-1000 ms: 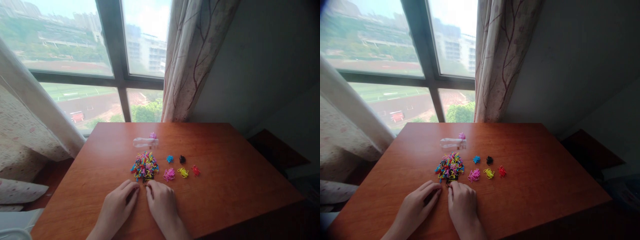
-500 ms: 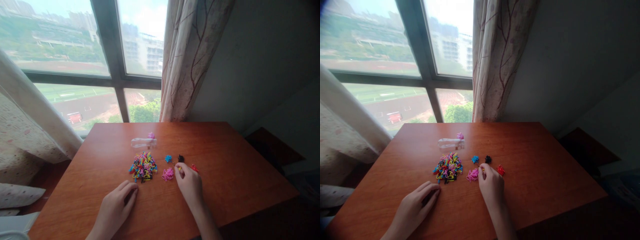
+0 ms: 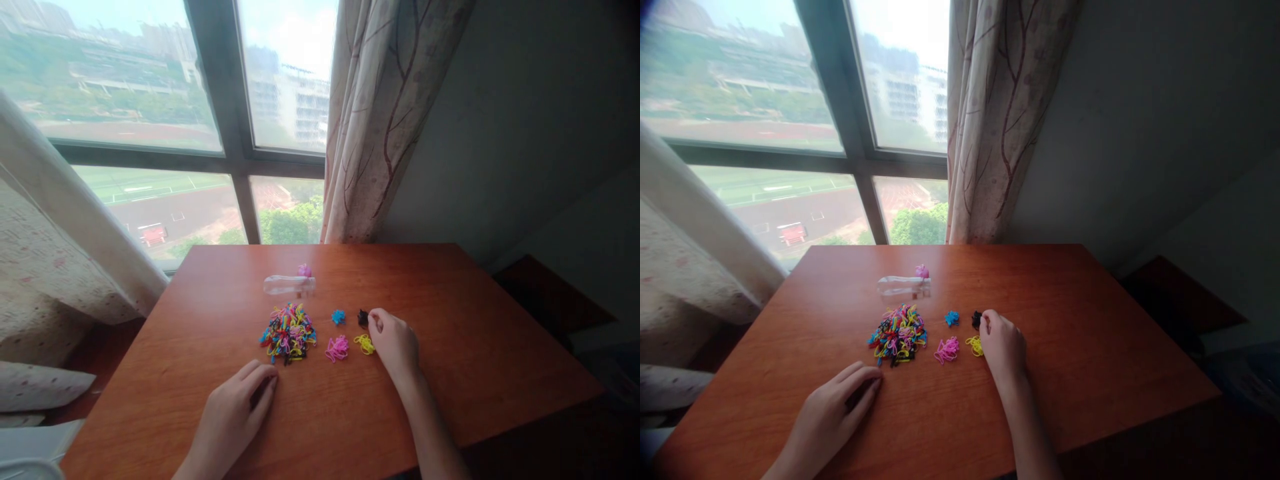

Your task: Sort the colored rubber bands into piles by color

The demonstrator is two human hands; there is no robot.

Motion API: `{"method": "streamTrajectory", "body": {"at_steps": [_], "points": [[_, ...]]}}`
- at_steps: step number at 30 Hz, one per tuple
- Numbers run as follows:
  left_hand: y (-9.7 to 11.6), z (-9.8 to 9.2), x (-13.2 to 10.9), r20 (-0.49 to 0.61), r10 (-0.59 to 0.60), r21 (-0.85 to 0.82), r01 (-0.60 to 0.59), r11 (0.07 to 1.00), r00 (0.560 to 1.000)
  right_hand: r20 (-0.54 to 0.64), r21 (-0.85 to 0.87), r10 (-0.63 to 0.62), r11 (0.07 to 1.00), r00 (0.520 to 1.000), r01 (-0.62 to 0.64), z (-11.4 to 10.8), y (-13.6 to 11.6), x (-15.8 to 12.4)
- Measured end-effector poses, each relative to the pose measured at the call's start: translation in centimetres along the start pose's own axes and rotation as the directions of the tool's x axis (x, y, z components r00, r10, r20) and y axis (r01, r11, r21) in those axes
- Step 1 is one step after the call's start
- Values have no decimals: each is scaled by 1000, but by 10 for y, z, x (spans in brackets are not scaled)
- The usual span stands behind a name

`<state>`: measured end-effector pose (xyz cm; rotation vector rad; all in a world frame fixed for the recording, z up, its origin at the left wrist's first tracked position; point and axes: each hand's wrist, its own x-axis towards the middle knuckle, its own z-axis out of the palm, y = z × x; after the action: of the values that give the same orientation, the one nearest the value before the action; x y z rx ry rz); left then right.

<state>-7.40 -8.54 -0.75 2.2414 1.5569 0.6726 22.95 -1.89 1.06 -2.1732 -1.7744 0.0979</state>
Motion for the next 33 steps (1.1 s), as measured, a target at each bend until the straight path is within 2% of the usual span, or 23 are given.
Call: {"method": "streamTrajectory", "body": {"at_steps": [5, 9, 13, 18, 20, 27, 33], "points": [[1, -1, 1, -9, -3, 4, 3, 1000, 1000, -77, 67, -63, 995, 995, 68, 0, -1, -13], [3, -2, 1, -10, -9, 3, 9, 1000, 1000, -114, 189, -156, 966, 981, 175, 5, -11, -37], [3, -1, 1, -25, -30, 0, 30, 1000, 999, -83, 340, -264, 899, 961, 277, 15, -31, -68], [5, -1, 6, -144, -150, 19, 155, 988, 978, -9, 379, -333, 871, 943, 312, 27, -55, -97], [7, -1, 10, -155, -190, 42, 199, 979, 969, 2, 384, -342, 868, 940, 315, 30, -60, -102], [16, -3, 19, -70, -281, 141, 289, 947, 957, 17, 395, -345, 865, 938, 311, 31, -62, -103], [13, -2, 17, -103, -237, 97, 247, 964, 966, 17, 408, -349, 858, 937, 312, 29, -62, -103]]}}
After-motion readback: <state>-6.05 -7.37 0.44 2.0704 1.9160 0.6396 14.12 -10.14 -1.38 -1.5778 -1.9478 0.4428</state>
